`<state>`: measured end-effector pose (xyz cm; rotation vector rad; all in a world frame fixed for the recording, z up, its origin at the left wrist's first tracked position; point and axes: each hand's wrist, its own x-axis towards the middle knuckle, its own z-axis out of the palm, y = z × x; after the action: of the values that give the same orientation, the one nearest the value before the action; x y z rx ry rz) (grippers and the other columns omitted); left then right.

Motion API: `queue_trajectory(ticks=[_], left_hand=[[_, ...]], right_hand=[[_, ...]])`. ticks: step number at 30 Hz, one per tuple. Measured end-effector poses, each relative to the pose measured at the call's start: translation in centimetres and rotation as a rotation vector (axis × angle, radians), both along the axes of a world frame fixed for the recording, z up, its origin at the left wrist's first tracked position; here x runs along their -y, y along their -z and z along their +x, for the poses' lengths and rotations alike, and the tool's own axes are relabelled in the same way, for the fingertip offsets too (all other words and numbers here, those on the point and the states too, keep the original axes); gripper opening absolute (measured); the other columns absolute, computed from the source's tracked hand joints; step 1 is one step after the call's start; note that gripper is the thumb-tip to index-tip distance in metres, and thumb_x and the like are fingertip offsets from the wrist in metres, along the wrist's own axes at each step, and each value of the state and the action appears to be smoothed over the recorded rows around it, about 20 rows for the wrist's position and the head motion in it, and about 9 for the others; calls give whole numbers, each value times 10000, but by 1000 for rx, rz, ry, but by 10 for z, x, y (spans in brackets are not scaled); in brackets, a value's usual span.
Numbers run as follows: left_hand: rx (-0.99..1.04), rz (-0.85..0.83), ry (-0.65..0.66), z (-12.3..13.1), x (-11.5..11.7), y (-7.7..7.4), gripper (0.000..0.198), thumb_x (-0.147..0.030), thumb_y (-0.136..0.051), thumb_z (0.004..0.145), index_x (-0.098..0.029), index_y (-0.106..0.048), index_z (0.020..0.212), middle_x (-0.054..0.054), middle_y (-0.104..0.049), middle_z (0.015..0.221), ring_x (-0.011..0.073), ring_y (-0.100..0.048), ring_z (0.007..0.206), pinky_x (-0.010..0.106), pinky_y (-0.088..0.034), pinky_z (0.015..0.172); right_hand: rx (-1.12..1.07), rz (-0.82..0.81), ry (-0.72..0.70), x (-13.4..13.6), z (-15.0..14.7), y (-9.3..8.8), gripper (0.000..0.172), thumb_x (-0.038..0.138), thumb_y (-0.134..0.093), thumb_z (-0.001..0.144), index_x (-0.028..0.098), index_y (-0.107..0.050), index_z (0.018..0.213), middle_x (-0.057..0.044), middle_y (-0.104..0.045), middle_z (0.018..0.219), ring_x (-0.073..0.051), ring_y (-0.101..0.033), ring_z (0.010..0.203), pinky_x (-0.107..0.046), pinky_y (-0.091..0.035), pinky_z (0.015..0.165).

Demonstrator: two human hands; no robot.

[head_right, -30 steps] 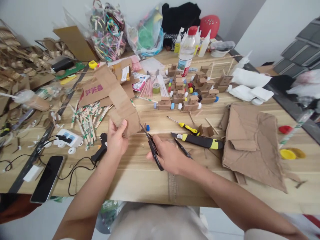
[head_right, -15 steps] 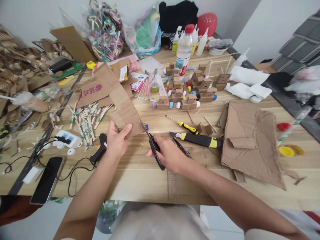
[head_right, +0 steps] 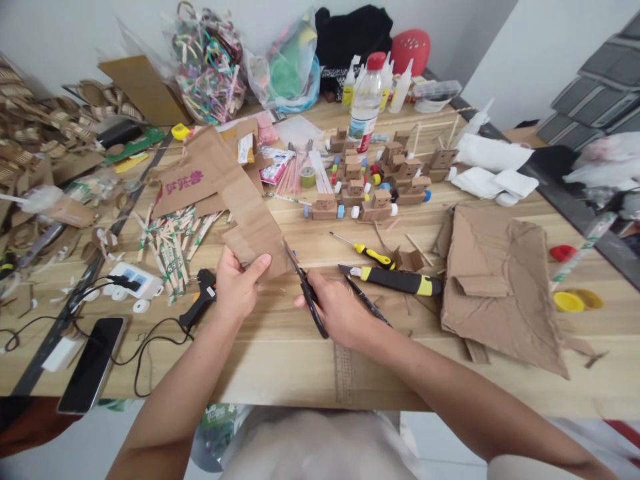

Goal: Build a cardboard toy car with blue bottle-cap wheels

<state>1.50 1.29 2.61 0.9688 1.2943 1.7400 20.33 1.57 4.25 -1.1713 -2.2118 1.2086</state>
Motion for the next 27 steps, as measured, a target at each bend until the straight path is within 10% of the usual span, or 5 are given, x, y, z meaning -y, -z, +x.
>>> queue_trajectory(ticks=[27], left_hand=[[-39, -69, 102, 5, 8, -1, 588, -588, -925, 602, -213, -662, 971, 33, -775, 920, 183, -717, 818, 297, -577, 771]], right_hand=[[-26, 13, 72, -4, 1, 8, 235, 384, -517, 877, 286, -367, 725, 24, -525, 600, -181, -501, 565, -291, -366, 588]])
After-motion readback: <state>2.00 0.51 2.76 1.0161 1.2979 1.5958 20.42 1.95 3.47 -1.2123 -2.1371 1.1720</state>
